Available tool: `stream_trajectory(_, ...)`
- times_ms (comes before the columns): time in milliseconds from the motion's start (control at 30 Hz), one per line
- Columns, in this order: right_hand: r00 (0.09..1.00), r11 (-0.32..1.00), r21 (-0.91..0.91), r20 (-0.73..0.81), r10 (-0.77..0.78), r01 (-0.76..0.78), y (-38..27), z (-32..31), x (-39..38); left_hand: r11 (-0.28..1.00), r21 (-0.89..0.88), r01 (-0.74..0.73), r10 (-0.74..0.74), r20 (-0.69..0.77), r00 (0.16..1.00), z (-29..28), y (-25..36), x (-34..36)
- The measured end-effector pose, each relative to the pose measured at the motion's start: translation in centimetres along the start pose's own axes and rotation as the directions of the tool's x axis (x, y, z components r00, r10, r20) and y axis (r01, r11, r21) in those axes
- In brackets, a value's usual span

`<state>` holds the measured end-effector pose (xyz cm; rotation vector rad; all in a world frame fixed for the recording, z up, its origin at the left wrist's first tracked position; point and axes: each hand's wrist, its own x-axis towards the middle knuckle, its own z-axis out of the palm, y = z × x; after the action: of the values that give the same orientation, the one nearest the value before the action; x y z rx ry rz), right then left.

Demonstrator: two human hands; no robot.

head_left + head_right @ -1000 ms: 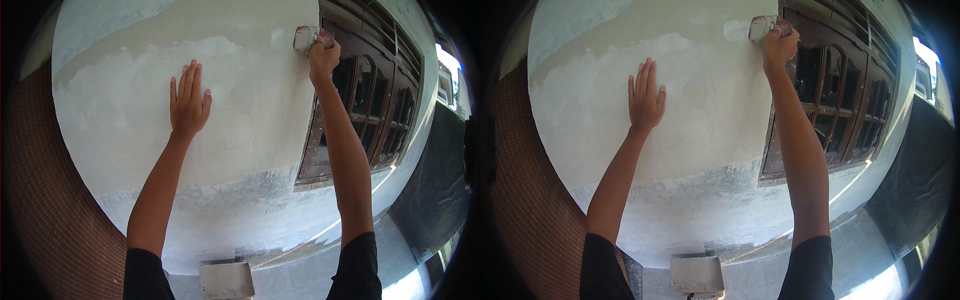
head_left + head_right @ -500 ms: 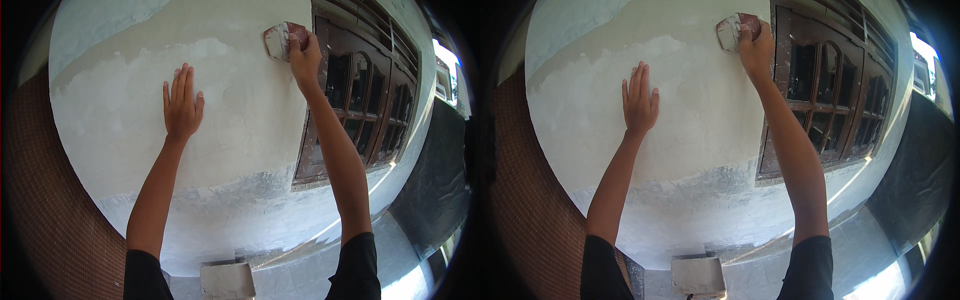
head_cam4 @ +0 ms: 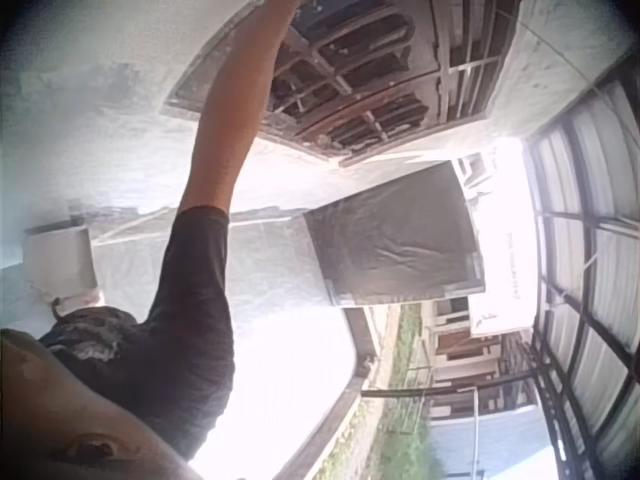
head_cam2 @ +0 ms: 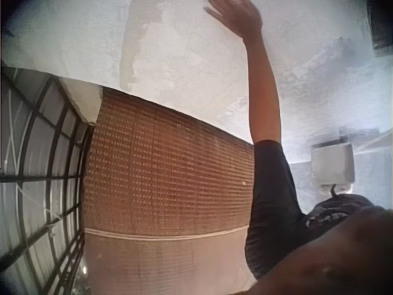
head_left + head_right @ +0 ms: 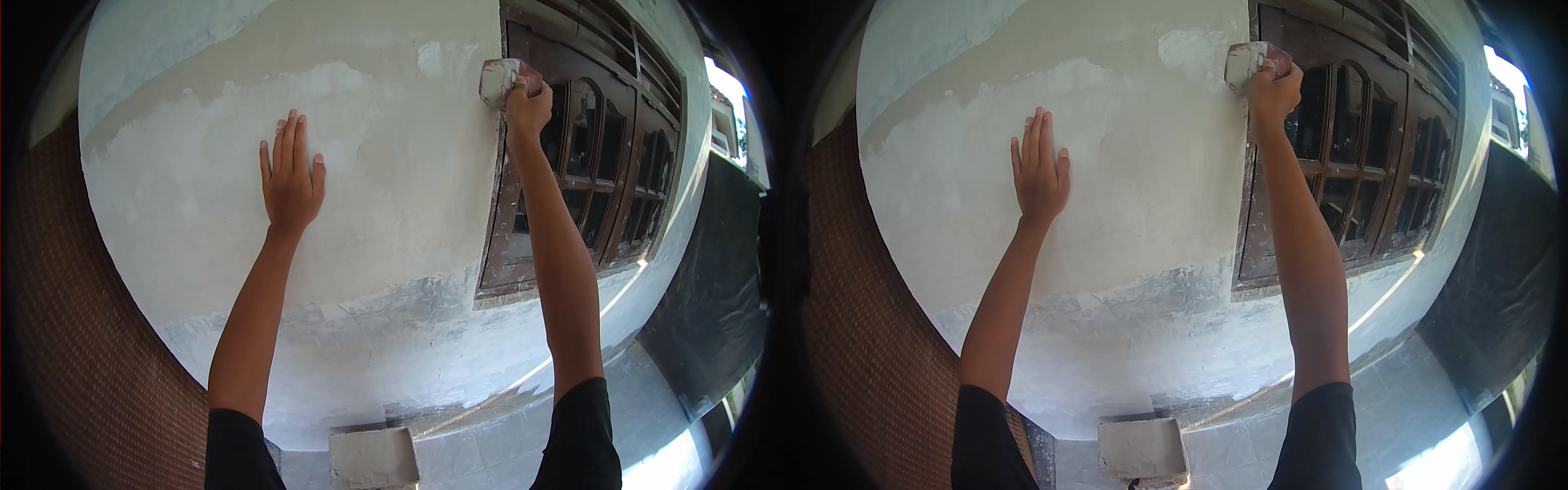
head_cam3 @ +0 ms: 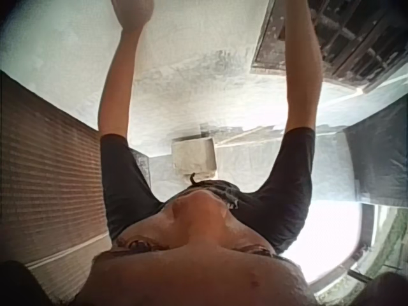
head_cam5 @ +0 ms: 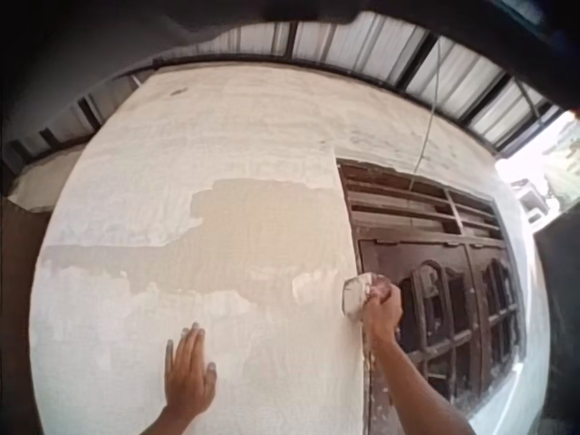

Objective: The person applies wall filler to a wall using a putty knife to patch cracks or imperfections.

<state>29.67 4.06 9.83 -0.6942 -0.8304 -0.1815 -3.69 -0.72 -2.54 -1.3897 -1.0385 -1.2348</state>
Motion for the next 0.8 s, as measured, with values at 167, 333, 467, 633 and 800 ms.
stream_trajectory(167, 0.989, 0.968, 0.207, 0.008, -0.147, 0.142, -0.9, -1.7, -2.5, 0.997, 0.074, 0.01, -0.01, -0.003, 1.0, -0.3, -0.3, -0.5)
stream_trajectory(333, 0.904, 0.944, 0.019, 0.285, -0.32, 0.328, 0.4, -1.7, -2.0, 0.999, 0.041, -0.007, 0.007, 0.002, 1.0, -0.1, -0.1, -1.2)
stream_trajectory(467, 0.978, 0.976, 0.148, -0.107, 0.177, -0.16, -0.4, -2.4, -1.2, 0.999, 0.043, 0.006, -0.007, 0.013, 1.0, 0.0, -0.1, -2.8)
stream_trajectory(633, 0.948, 0.973, 0.097, 0.226, -0.225, 0.208, 0.7, -1.3, -3.5, 0.998, 0.067, 0.012, -0.014, 0.022, 1.0, -0.1, 0.2, -3.4)
stream_trajectory(800, 0.99, 0.969, 0.225, -0.07, 0.119, -0.1, -0.2, -2.5, -1.4, 0.999, 0.04, 0.028, -0.029, 0.02, 0.999, 0.1, 0.3, -3.7)
